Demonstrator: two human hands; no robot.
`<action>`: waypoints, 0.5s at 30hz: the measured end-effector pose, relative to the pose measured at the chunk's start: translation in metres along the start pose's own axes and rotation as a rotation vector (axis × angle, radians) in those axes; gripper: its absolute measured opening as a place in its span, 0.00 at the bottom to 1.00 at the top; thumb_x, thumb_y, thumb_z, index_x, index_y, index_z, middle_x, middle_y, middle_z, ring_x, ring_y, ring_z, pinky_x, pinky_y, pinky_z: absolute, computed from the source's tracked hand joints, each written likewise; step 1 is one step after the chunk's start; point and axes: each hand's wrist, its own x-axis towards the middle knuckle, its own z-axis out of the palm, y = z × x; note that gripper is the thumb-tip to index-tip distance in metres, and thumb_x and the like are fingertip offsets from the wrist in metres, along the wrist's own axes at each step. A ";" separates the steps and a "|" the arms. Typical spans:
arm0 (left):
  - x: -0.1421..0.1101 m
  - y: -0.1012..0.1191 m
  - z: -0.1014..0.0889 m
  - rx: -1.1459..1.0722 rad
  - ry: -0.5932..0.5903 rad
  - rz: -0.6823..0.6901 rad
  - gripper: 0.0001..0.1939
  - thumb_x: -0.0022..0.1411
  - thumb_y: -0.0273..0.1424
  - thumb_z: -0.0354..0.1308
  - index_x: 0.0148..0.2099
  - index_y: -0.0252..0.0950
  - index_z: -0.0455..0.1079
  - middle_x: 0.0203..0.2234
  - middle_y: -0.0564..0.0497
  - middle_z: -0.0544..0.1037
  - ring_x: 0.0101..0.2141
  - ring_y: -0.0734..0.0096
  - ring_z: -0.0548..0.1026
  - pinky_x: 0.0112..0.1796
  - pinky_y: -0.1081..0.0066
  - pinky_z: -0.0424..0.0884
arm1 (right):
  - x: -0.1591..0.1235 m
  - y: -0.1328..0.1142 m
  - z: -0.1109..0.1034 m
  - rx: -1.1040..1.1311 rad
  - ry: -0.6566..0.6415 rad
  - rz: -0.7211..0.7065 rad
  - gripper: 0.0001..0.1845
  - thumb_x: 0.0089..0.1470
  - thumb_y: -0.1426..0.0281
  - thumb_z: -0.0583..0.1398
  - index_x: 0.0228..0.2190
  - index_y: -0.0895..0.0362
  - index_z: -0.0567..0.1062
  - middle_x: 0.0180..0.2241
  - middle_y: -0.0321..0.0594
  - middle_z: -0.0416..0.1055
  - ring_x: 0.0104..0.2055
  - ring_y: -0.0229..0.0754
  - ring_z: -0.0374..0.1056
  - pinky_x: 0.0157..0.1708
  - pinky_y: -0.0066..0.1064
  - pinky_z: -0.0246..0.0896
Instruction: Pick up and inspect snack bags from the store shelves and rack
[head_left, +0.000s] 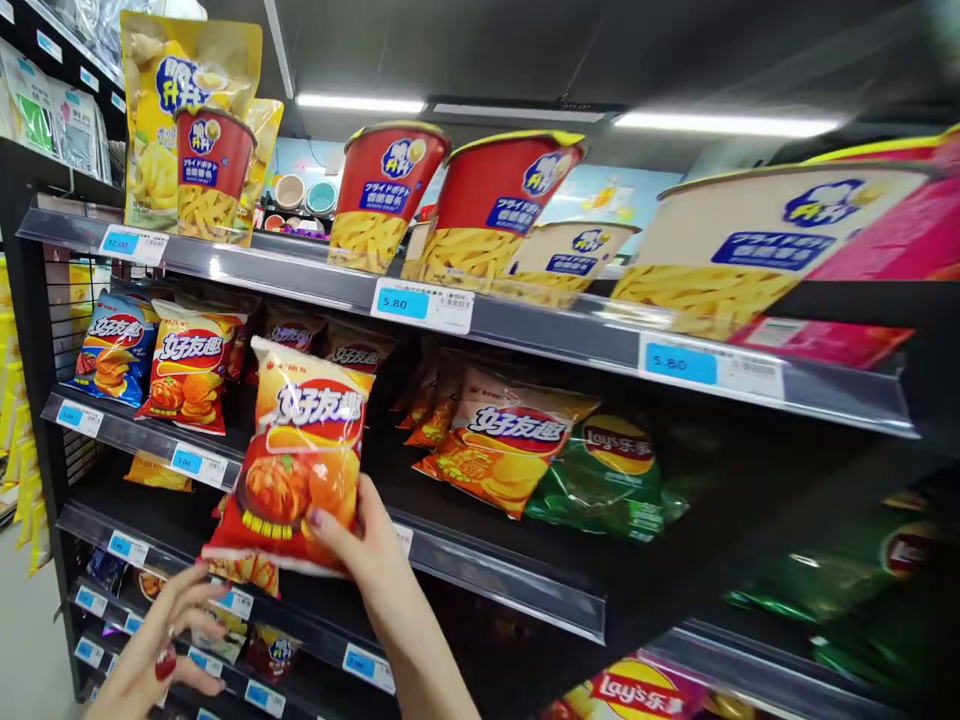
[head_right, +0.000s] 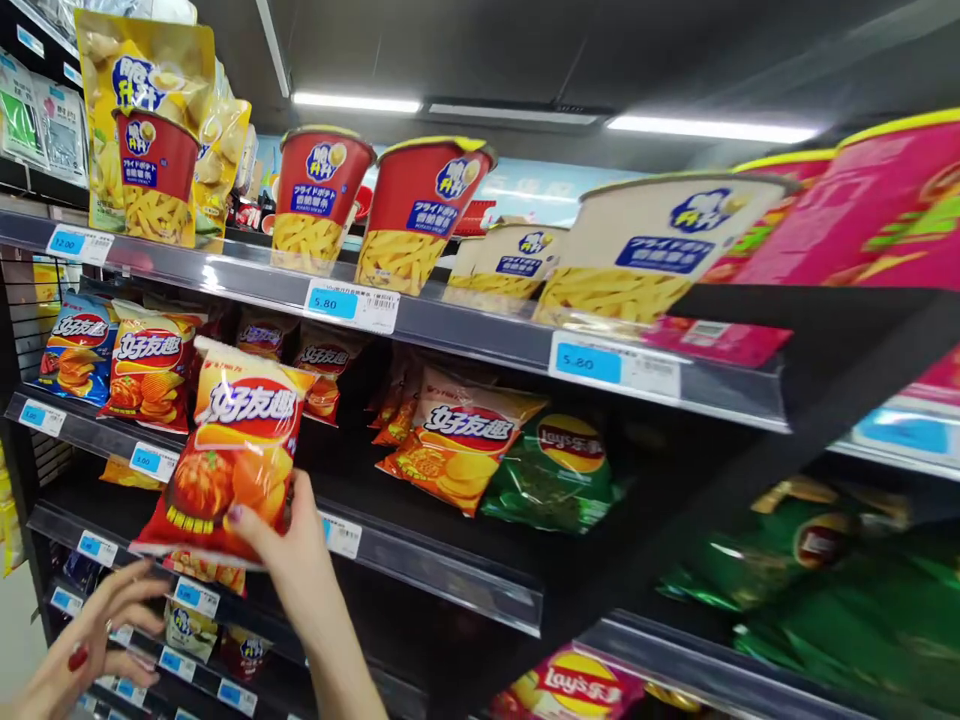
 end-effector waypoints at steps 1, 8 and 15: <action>0.002 0.008 0.007 -0.077 -0.072 0.009 0.40 0.41 0.56 0.62 0.55 0.45 0.65 0.50 0.41 0.71 0.39 0.52 0.73 0.25 0.60 0.76 | -0.018 0.005 0.003 0.063 -0.040 0.035 0.31 0.40 0.57 0.67 0.43 0.53 0.62 0.45 0.43 0.73 0.47 0.50 0.70 0.44 0.39 0.68; 0.003 0.039 0.050 -0.038 0.017 -0.270 0.42 0.43 0.43 0.69 0.59 0.38 0.62 0.54 0.39 0.69 0.32 0.56 0.78 0.21 0.68 0.74 | -0.076 0.046 0.010 -0.190 0.098 0.178 0.29 0.42 0.56 0.64 0.43 0.55 0.64 0.42 0.46 0.73 0.45 0.53 0.69 0.44 0.40 0.64; 0.001 0.014 0.041 -0.129 0.029 -0.332 0.33 0.46 0.48 0.65 0.53 0.39 0.70 0.50 0.45 0.75 0.47 0.49 0.73 0.39 0.61 0.74 | -0.098 0.070 0.001 0.037 0.167 0.184 0.29 0.43 0.51 0.64 0.44 0.53 0.68 0.42 0.43 0.74 0.45 0.52 0.69 0.45 0.39 0.64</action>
